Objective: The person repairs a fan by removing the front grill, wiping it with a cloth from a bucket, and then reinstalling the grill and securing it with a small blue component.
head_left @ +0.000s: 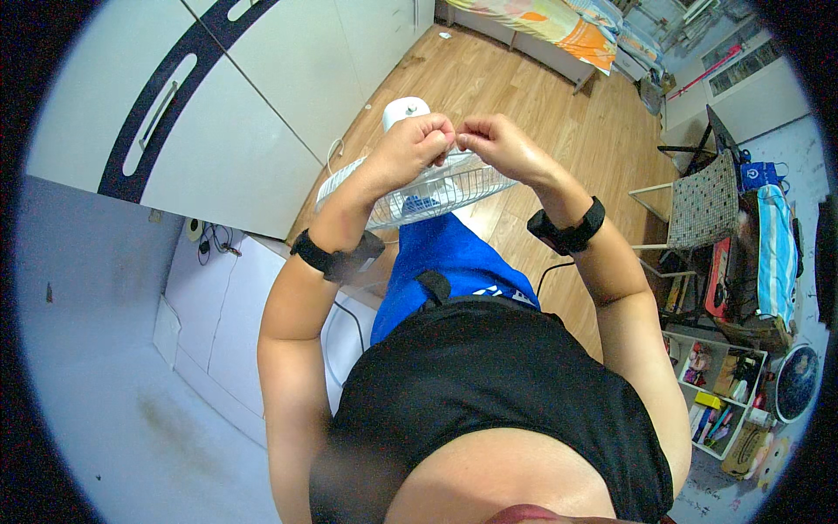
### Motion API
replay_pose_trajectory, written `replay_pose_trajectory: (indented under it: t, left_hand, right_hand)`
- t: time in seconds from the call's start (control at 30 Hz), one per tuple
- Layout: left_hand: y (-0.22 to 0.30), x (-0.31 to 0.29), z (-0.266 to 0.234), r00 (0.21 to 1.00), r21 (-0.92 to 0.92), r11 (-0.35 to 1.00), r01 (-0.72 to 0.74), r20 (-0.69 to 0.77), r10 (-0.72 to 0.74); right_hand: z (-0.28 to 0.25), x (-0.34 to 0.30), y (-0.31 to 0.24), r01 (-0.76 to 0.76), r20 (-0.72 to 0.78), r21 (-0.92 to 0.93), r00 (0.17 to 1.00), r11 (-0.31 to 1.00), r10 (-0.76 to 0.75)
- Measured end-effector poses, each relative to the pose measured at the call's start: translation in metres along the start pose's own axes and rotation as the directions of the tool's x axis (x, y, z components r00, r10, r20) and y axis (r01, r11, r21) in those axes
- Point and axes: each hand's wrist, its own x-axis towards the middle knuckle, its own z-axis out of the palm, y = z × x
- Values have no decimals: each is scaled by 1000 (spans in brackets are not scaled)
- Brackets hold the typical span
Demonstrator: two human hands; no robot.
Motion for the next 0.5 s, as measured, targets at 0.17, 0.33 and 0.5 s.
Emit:
replay_pose_trajectory:
  t: [0.17,0.33,0.5]
  left_hand:
    - [8,-7,-1,999,-68,997,-32,-7,32]
    - [1,-4,-2,998,-125,992,4,62,4]
    - [3,-1,7,988,-206,978,-18,144,48]
  right_hand:
    - [-6,-2,-20,-84,-1,253,996,964,88]
    - [7,-1,-4,22,-116,411,993,911,28]
    - [8,-7,-5,-42,34,696,999,717,26]
